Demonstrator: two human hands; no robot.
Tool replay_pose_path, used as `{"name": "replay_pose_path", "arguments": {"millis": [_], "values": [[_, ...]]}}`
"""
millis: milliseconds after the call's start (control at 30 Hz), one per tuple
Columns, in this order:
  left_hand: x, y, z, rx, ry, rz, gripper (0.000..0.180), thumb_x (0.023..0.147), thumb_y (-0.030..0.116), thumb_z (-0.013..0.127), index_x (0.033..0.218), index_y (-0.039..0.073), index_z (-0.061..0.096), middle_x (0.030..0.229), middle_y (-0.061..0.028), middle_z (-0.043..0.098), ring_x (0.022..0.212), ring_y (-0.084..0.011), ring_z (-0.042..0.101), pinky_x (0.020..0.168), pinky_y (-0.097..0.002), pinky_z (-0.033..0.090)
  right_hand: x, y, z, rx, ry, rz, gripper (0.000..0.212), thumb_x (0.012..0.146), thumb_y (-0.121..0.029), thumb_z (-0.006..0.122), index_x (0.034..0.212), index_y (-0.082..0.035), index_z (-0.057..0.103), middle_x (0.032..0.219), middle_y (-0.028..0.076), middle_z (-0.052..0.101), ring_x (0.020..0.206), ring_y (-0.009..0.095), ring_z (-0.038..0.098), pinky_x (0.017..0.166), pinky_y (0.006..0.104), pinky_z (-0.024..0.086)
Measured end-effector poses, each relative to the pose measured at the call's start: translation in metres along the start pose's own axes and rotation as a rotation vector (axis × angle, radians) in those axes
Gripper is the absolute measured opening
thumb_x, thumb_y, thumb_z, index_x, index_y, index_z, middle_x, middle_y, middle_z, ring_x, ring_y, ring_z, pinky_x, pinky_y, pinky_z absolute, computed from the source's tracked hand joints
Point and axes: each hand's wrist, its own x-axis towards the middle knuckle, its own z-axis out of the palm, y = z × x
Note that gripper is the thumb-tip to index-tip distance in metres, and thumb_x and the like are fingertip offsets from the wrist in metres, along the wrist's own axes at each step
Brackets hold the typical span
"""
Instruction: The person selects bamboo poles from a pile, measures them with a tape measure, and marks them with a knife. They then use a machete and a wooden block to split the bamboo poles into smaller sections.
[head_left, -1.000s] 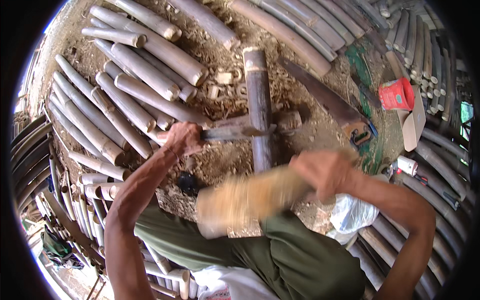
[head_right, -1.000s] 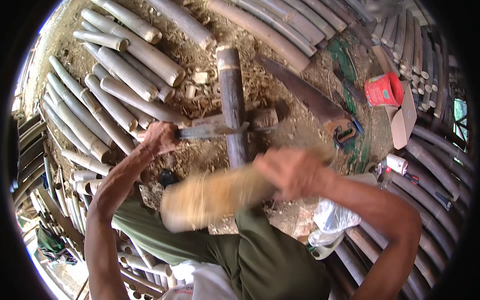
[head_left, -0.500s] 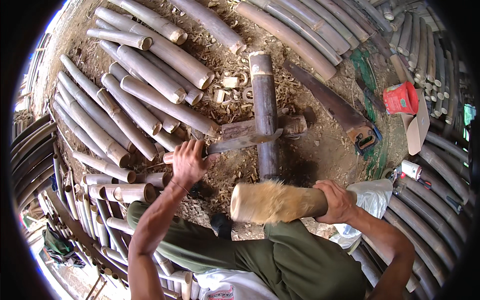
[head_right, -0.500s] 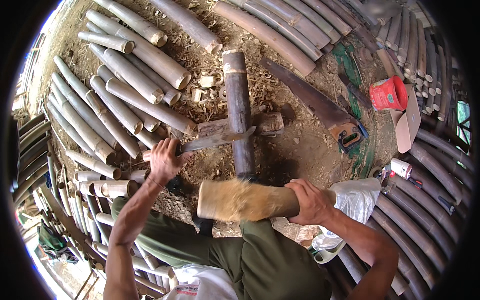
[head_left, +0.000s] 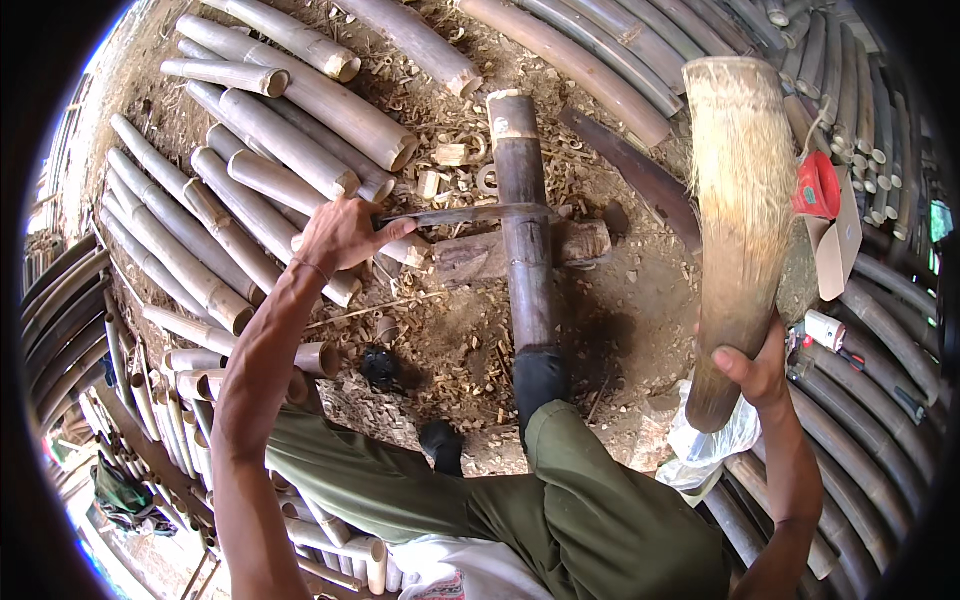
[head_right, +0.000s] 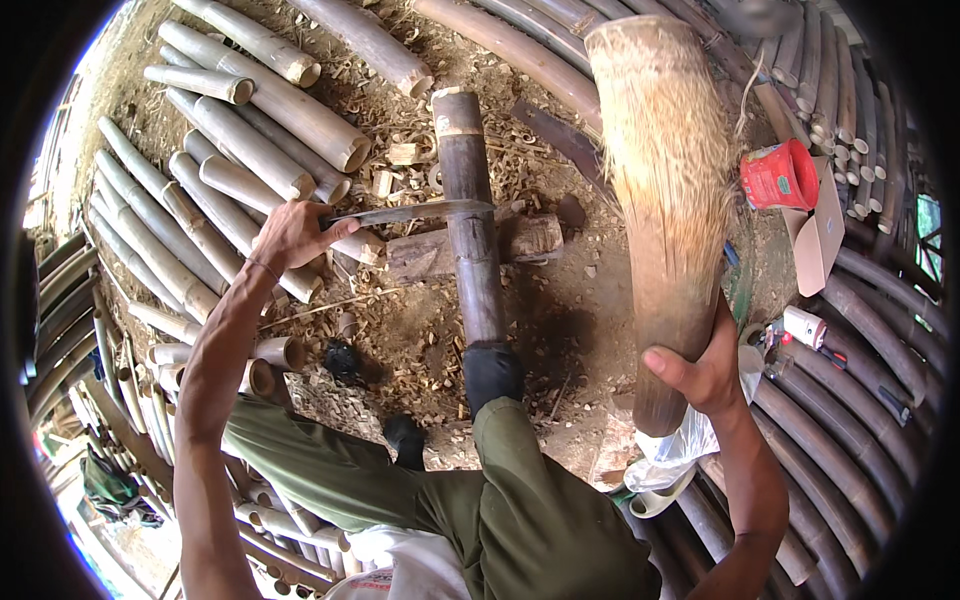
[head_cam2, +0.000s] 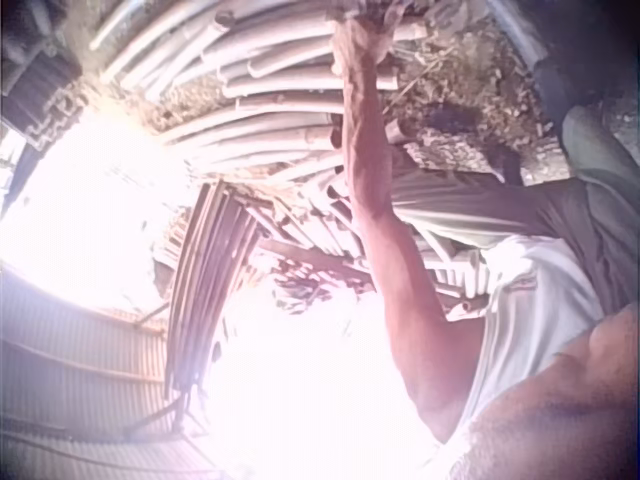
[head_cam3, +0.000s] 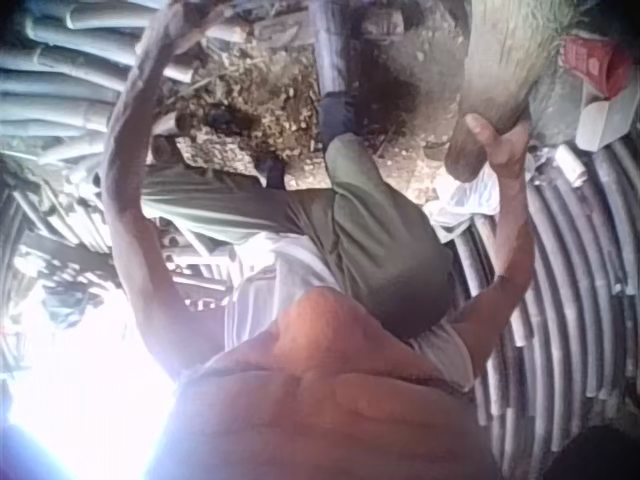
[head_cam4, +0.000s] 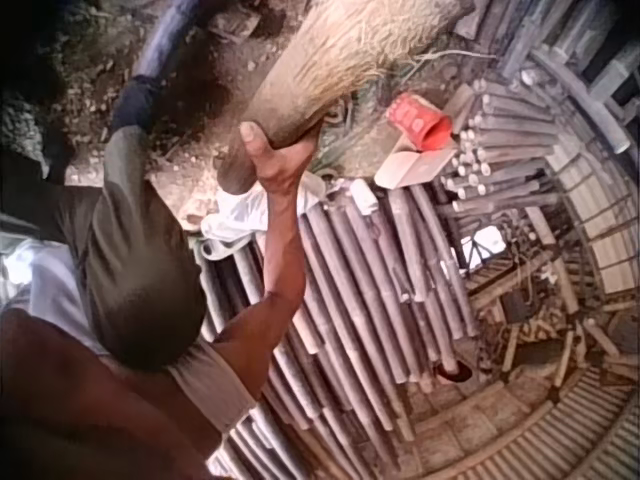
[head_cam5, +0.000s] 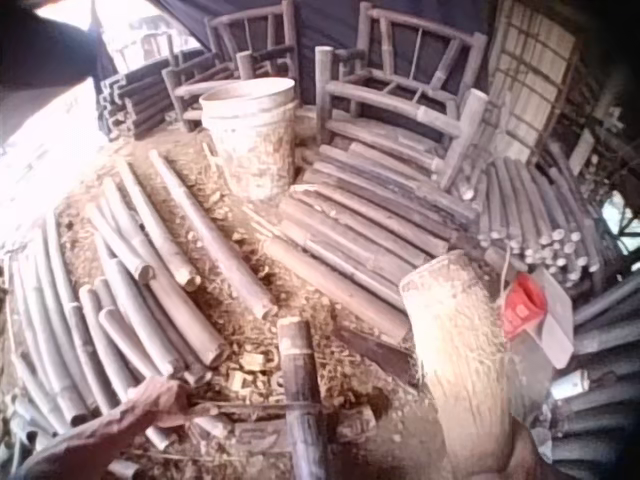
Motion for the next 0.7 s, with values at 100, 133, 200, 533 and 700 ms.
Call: {"name": "replay_pose_path", "arguments": {"millis": [100, 133, 200, 533, 700], "values": [[-0.012, 0.001, 0.011, -0.131, 0.099, 0.264, 0.081, 0.076, 0.093, 0.037, 0.071, 0.019, 0.07, 0.048, 0.0061, 0.045, 0.043, -0.0101, 0.033, 0.04, -0.0304, 0.025, 0.003, 0.001, 0.004, 0.038, -0.03, -0.03, 0.089, 0.067, -0.034, 0.08, 0.136, 0.005, 0.04, 0.117, 0.017, 0.06, 0.099, 0.024, 0.066, 0.088, 0.0371, 0.053], [-0.011, 0.001, 0.007, 0.335, -0.211, 0.2, 0.079, 0.076, 0.092, 0.038, 0.077, 0.022, 0.074, 0.05, 0.0057, 0.049, 0.041, -0.0099, 0.029, 0.039, -0.0294, 0.023, 0.004, 0.004, 0.006, 0.034, -0.034, -0.048, 0.088, 0.067, -0.033, 0.079, 0.136, 0.005, 0.04, 0.117, 0.017, 0.06, 0.098, 0.024, 0.066, 0.088, 0.0372, 0.054], [-0.017, -0.005, 0.018, 0.375, -0.162, 0.27, 0.079, 0.076, 0.092, 0.038, 0.077, 0.021, 0.074, 0.05, 0.0049, 0.05, 0.041, -0.0097, 0.033, 0.04, -0.0306, 0.025, 0.007, 0.008, 0.012, 0.007, -0.032, -0.096, 0.087, 0.067, -0.032, 0.078, 0.136, 0.005, 0.039, 0.116, 0.017, 0.06, 0.097, 0.025, 0.067, 0.087, 0.0374, 0.054], [0.0, -0.006, 0.003, 0.086, 0.088, 0.064, 0.076, 0.076, 0.088, 0.049, 0.075, 0.015, 0.072, 0.047, -0.0002, 0.043, 0.044, -0.0153, 0.041, 0.044, -0.0376, 0.032, 0.038, -0.031, 0.035, 0.002, -0.056, -0.167, 0.094, 0.068, -0.025, 0.079, 0.143, 0.005, 0.031, 0.126, 0.017, 0.053, 0.112, 0.025, 0.056, 0.098, 0.0383, 0.045], [0.0, -0.008, 0.02, 0.004, 0.107, 0.027, 0.075, 0.076, 0.086, 0.052, 0.075, 0.014, 0.073, 0.046, -0.0014, 0.043, 0.045, -0.0174, 0.042, 0.046, -0.0391, 0.034, 0.066, -0.006, 0.073, -0.166, 0.054, -0.472, 0.099, 0.073, -0.016, 0.08, 0.149, 0.003, 0.021, 0.135, 0.019, 0.047, 0.125, 0.028, 0.05, 0.106, 0.0404, 0.041]]}}
